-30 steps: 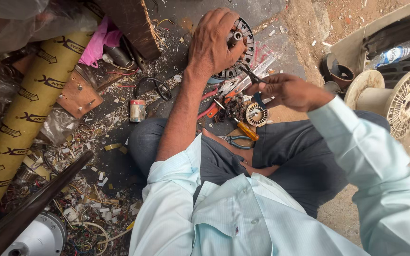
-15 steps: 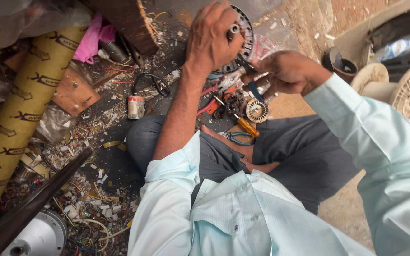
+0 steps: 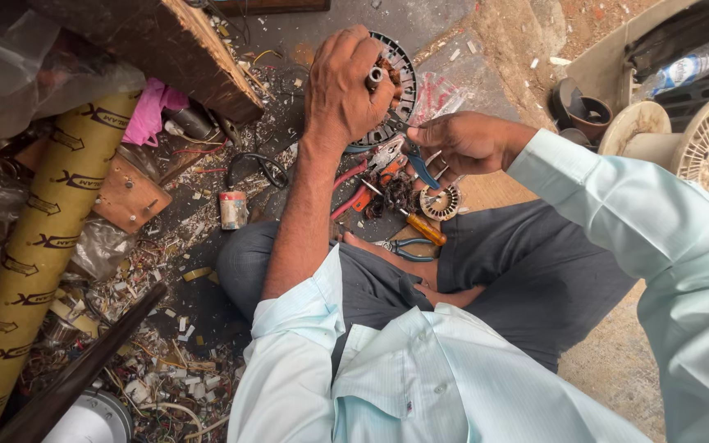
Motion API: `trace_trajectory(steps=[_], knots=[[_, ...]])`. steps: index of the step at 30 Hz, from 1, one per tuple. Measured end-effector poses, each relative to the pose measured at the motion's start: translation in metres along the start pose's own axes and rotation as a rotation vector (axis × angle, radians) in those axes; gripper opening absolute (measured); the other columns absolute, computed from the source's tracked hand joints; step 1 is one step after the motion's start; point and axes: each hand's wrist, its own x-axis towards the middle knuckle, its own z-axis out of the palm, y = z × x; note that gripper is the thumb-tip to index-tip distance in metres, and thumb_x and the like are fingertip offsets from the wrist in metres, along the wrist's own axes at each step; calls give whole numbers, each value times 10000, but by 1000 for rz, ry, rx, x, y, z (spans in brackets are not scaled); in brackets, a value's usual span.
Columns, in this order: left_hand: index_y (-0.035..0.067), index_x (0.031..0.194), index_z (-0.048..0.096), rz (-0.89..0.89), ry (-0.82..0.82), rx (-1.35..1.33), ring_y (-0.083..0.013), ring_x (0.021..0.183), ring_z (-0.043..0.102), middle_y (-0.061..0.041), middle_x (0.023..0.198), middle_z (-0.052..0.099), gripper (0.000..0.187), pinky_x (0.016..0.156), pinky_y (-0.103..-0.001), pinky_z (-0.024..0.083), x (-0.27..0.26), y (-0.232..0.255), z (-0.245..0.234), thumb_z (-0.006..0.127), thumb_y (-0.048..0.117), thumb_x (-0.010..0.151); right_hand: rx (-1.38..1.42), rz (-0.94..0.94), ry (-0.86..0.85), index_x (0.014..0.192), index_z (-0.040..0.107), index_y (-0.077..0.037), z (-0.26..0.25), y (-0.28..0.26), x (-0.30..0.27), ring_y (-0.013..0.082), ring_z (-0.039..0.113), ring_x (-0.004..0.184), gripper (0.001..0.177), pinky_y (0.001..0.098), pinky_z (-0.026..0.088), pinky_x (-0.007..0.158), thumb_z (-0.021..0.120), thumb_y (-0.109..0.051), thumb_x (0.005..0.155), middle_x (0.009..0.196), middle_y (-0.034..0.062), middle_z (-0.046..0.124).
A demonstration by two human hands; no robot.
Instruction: The person sits on the floor and uses pliers to pull and remove copper windings from a circular electrical stator. They repeatedly grip and extract the wires, leaving debris on the floor.
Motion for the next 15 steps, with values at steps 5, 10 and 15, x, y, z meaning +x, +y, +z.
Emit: trace_trajectory(steps=[5,10,15], knots=[[23,1124,611,63,70,12,-373,1117,606,-187,1162,601,321,998,-515,499,0,1,-2,686,209,875,-386,-120,110,1061,688,21,6,19,9,205,666,803,485,402,567,702,710,-446,929,914,124,688],[29,1095,604,47,-4,-6,-390,1103,607,-197,1194,616,308,965,-525,496,2,7,-6,702,241,893,-659,-531,561,1018,706,-19,6,76,45,177,635,662,450,383,535,611,758,-460,942,726,96,687],[52,1136,603,26,-5,-29,-376,1204,592,-180,1226,603,276,1050,-494,500,-1,12,-2,691,196,917,-764,-892,754,1041,683,9,11,90,74,250,549,655,353,411,503,653,779,-328,992,786,167,636]])
